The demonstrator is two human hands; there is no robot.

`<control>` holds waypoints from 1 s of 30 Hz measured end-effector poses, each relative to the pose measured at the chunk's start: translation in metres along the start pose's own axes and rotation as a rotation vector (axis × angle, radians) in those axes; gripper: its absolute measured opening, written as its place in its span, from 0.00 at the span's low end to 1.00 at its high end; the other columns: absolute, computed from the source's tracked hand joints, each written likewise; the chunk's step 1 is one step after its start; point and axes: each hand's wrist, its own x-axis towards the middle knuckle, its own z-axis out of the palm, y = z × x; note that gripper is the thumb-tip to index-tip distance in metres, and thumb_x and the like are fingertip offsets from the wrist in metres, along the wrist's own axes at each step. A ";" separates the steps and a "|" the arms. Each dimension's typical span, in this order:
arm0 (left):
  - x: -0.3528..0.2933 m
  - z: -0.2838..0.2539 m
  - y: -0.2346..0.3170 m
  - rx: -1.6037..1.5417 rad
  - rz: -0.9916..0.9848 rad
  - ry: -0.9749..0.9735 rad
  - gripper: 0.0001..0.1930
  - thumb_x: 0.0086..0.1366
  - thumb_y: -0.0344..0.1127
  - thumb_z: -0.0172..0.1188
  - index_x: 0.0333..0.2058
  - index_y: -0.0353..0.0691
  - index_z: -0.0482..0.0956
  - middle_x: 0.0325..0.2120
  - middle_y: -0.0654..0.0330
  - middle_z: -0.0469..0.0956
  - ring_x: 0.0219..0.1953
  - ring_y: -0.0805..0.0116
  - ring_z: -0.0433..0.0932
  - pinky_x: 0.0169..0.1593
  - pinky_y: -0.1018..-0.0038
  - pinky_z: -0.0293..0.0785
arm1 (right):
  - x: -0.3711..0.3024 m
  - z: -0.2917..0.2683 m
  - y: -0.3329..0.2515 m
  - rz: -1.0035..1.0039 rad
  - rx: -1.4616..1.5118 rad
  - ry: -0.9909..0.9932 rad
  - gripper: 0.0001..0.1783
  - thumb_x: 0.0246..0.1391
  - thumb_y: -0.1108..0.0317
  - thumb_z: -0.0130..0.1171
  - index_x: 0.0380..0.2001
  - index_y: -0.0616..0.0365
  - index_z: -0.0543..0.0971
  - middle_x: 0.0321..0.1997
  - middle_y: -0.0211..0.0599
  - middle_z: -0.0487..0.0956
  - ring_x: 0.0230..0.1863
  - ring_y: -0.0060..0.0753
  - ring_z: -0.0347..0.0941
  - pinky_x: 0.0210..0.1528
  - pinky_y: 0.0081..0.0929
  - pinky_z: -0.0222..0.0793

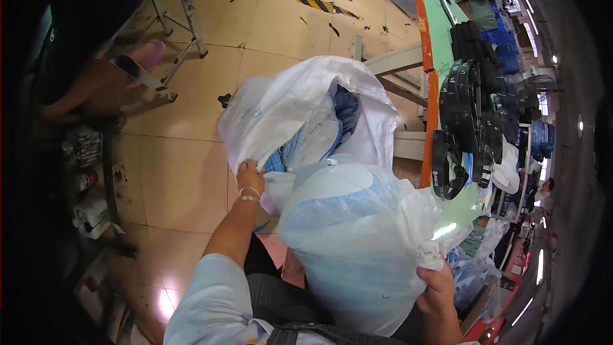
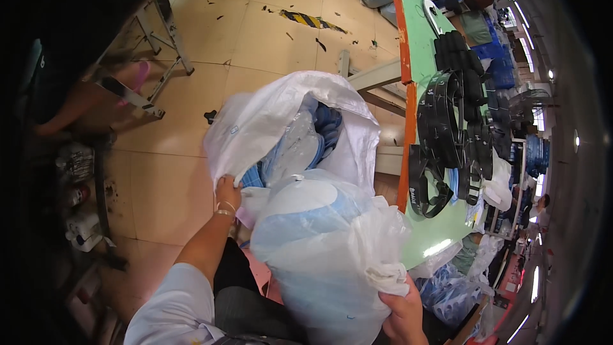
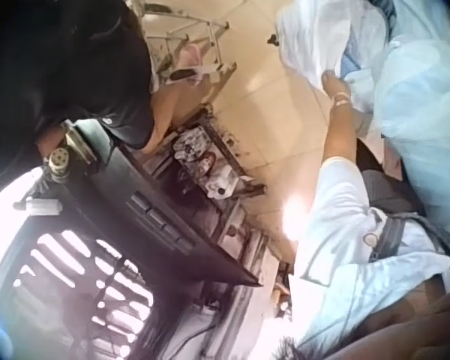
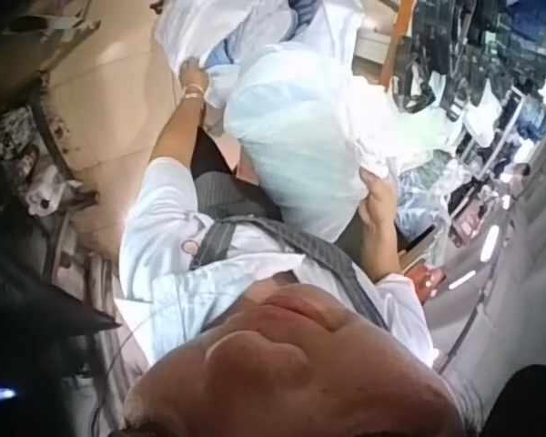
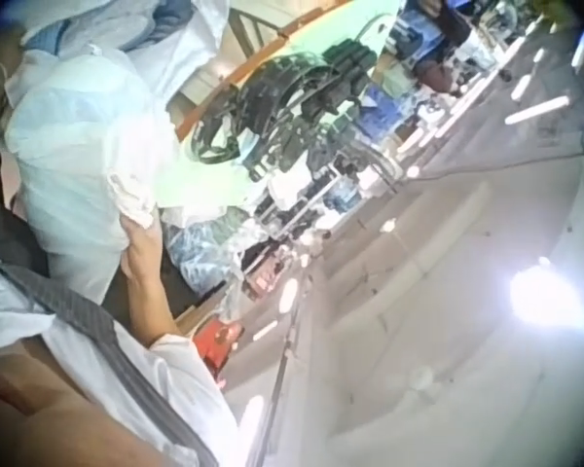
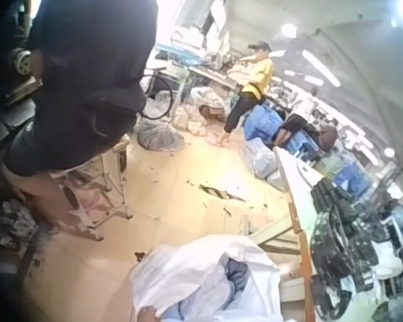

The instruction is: Sorting and placing shoe insoles and sole components into an industrial machine for processing.

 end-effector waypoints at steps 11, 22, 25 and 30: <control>-0.148 -0.078 0.083 -1.191 -0.060 0.124 0.08 0.63 0.34 0.54 0.32 0.36 0.68 0.19 0.58 0.68 0.24 0.74 0.66 0.28 0.74 0.64 | 0.097 0.000 0.015 0.169 0.151 -0.131 0.29 0.52 0.69 0.53 0.57 0.66 0.62 0.55 0.47 0.71 0.54 0.42 0.68 0.57 0.40 0.64; -0.213 -0.107 0.045 -0.252 0.177 0.084 0.08 0.46 0.28 0.59 0.21 0.37 0.66 0.19 0.49 0.69 0.29 0.48 0.71 0.28 0.57 0.66 | 0.255 0.106 -0.065 -0.290 0.635 -0.014 0.23 0.59 0.63 0.43 0.53 0.65 0.67 0.55 0.48 0.71 0.56 0.48 0.67 0.61 0.47 0.60; -0.223 -0.104 0.047 -0.354 -0.027 0.131 0.07 0.48 0.26 0.58 0.22 0.38 0.67 0.18 0.52 0.69 0.28 0.49 0.71 0.30 0.59 0.67 | 0.276 0.130 -0.051 -0.509 0.847 -0.025 0.23 0.59 0.59 0.44 0.53 0.62 0.68 0.54 0.44 0.72 0.55 0.46 0.67 0.59 0.44 0.61; -0.164 -0.109 0.042 -0.802 -0.545 0.294 0.11 0.58 0.35 0.61 0.27 0.32 0.71 0.20 0.54 0.71 0.22 0.65 0.67 0.29 0.66 0.64 | 0.321 0.119 0.059 -0.430 0.543 -0.113 0.24 0.57 0.62 0.49 0.56 0.57 0.65 0.57 0.41 0.69 0.56 0.44 0.66 0.60 0.43 0.60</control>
